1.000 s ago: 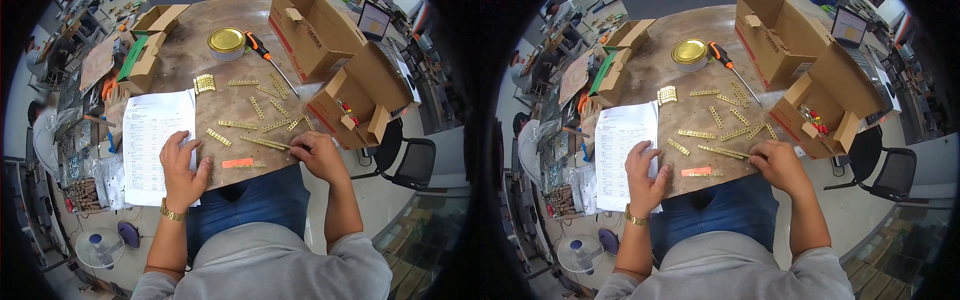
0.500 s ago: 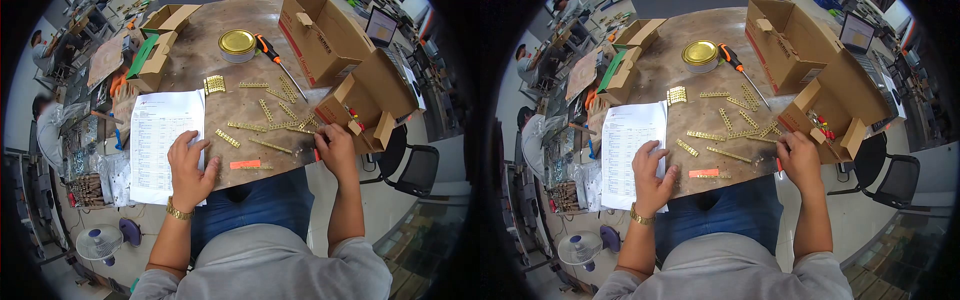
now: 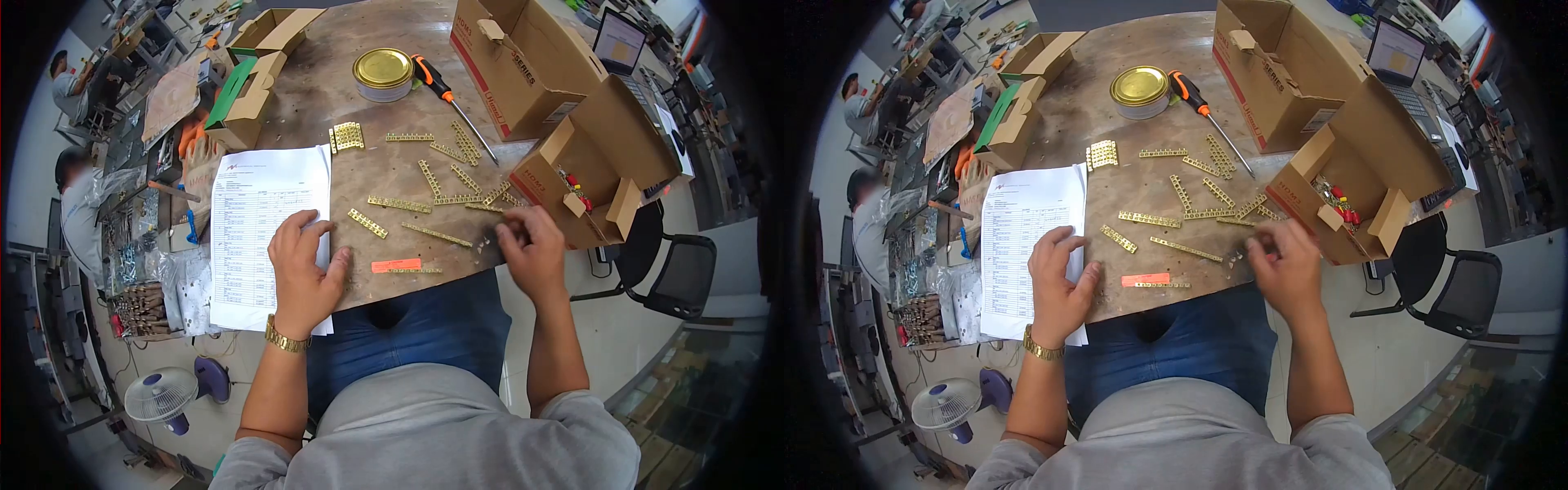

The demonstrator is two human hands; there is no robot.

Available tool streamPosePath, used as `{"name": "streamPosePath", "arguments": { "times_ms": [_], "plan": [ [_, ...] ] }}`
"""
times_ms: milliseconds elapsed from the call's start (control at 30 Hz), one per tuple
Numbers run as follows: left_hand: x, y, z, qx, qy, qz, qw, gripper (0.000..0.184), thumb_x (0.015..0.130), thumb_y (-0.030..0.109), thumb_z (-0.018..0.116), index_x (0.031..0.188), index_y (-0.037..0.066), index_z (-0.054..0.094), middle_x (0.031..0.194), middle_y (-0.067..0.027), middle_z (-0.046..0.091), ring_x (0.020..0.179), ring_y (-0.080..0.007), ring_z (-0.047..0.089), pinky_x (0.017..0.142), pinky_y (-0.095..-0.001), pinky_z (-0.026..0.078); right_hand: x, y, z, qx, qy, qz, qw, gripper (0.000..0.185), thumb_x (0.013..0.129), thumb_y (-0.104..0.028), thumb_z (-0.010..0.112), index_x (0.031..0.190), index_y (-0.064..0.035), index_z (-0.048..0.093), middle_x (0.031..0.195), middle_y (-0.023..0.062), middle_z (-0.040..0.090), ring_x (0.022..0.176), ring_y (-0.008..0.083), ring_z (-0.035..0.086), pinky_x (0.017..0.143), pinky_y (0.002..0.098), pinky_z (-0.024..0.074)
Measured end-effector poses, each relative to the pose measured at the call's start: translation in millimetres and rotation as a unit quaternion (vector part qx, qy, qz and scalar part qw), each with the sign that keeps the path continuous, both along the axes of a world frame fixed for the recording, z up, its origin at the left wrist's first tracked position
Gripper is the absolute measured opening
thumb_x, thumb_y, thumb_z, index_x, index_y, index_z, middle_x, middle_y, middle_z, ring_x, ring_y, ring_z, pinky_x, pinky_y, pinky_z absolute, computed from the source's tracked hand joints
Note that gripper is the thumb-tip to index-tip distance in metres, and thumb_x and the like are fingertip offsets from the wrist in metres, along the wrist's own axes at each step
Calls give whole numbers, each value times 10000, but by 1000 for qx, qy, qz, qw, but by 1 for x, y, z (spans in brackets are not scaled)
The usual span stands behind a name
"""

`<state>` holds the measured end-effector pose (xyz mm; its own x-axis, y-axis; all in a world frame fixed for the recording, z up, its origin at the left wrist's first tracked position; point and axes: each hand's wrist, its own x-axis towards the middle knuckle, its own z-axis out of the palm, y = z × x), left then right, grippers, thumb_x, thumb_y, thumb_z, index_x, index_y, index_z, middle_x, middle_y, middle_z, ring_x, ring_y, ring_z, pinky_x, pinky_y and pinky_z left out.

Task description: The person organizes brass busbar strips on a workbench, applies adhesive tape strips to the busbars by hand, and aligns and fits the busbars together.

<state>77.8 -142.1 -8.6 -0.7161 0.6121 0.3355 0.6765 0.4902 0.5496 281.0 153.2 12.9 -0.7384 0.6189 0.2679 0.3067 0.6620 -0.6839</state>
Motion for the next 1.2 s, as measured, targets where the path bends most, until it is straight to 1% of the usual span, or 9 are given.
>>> {"name": "streamPosePath", "arguments": {
  "times_ms": [100, 200, 600, 700, 733, 800, 900, 1000, 1200],
  "plan": [
    [-1, 1, -1, -3, -4, 3, 1000, 427, 876, 192, 848, 1263, 39, 752, 1448, -209, 645, 1392, -412, 568, 1197, -524, 386, -1, -17, -1, -24, -53, 94, 994, 197, 950, -160, 830, 1122, -72, 790, 994, 104, 728, 837, 317, 731, 766, 423, 611],
    [-1, 2, -3, -9, 7, 3, 1000, 429, 879, 195, 847, 1267, 38, 751, 1451, -210, 643, 1396, -414, 565, 1199, -527, 386, -6, -29, -10, 79, -49, 108, 990, 184, 942, -177, 839, 1096, -84, 798, 979, 107, 721, 885, 333, 736, 786, 455, 607],
    [3, 2, -2, -20, 35, -8, 999, 455, 886, 202, 845, 1291, 26, 735, 1462, -232, 620, 1402, -436, 550, 1196, -544, 381, -9, -24, -2, 17, -62, 150, 987, 113, 945, -139, 814, 1036, -75, 794, 953, 124, 714, 844, 354, 727, 755, 463, 591],
    [3, 3, -2, -17, 38, -8, 999, 459, 886, 206, 847, 1292, 25, 733, 1460, -231, 620, 1402, -436, 549, 1194, -543, 382, -8, -22, -5, -36, -19, 129, 991, 108, 994, -145, 805, 1041, -51, 783, 919, 89, 716, 773, 275, 717, 694, 400, 566],
    [3, 3, -2, -16, 38, -9, 999, 460, 887, 207, 847, 1292, 25, 732, 1460, -231, 620, 1404, -436, 549, 1195, -544, 382, -7, -21, -4, -185, -5, 102, 977, 111, 1011, -148, 799, 1049, -47, 775, 913, 75, 713, 761, 239, 701, 672, 371, 545],
    [3, 2, -2, -19, 36, -10, 999, 459, 887, 208, 847, 1292, 24, 731, 1461, -232, 620, 1407, -437, 547, 1197, -544, 382, -2, -19, -2, -469, 21, 41, 882, 119, 1045, -154, 787, 1065, -39, 760, 900, 46, 706, 735, 166, 667, 629, 312, 504],
    [3, 3, -2, -22, 42, -12, 999, 453, 893, 213, 847, 1292, 33, 731, 1462, -224, 623, 1407, -432, 552, 1194, -538, 388, 4, -14, 12, -715, 88, 55, 691, 134, 1097, -178, 733, 1112, -45, 728, 919, 18, 669, 738, 86, 589, 599, 250, 435],
    [3, 3, -2, -25, 53, -12, 998, 443, 904, 226, 847, 1297, 55, 735, 1464, -209, 631, 1397, -421, 566, 1183, -526, 400, 5, -11, 2, -806, 128, 127, 564, 155, 1122, -203, 677, 1154, -53, 702, 949, 27, 648, 709, 81, 537, 576, 253, 409],
    [3, 1, -2, -21, 51, -13, 998, 445, 904, 232, 848, 1297, 55, 735, 1465, -209, 631, 1399, -422, 565, 1183, -530, 403, 4, -12, -7, -855, 141, 172, 468, 233, 1159, -241, 606, 1253, -47, 694, 1032, 18, 626, 738, 67, 521, 595, 246, 442]
  ]
}}
